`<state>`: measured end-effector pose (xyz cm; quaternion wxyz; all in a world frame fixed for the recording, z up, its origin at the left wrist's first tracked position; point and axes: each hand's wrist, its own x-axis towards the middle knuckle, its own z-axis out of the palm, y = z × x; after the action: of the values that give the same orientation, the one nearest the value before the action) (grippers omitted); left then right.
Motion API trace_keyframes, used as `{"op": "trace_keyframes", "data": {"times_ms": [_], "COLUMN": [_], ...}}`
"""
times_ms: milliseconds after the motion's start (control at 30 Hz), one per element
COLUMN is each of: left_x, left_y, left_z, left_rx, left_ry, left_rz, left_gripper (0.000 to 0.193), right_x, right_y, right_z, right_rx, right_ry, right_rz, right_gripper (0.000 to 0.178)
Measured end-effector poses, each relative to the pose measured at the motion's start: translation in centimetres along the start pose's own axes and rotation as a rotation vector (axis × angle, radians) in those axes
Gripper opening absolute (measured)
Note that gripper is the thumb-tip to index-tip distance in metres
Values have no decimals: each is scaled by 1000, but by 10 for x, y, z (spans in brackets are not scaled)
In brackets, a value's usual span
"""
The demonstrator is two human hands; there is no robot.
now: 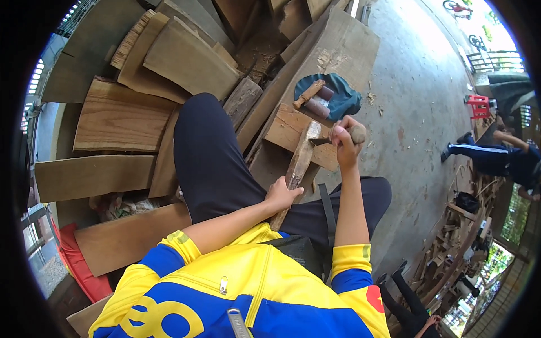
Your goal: Carving a piece of wood using a chisel and a wooden mallet.
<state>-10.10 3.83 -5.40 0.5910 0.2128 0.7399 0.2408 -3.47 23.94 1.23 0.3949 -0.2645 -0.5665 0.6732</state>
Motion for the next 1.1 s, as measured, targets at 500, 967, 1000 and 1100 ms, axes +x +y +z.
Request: {"op": "trace_keyframes", "data": {"times_ms": [500,967,1000,1100], "left_x": [9,9,7,2], "left_y": [-3,7,12,21], "left_z": [10,4,5,12], "left_rx": [-16,-271,-347,-646], "left_ry": [4,-115,-130,-144], "left_rz": [0,-83,-85,-104], "left_gripper": [59,50,49,52], "right_x": [20,-35,-25,-17], "right_y": [-4,-33,-30,-14], "right_z": [-2,23,20,19], "right_rx": [14,-200,-250,-427], "right_ry": [61,-66,-18,-31], "right_rz": [-107,-169,-232,-185], "right_gripper": [24,29,26,18]}}
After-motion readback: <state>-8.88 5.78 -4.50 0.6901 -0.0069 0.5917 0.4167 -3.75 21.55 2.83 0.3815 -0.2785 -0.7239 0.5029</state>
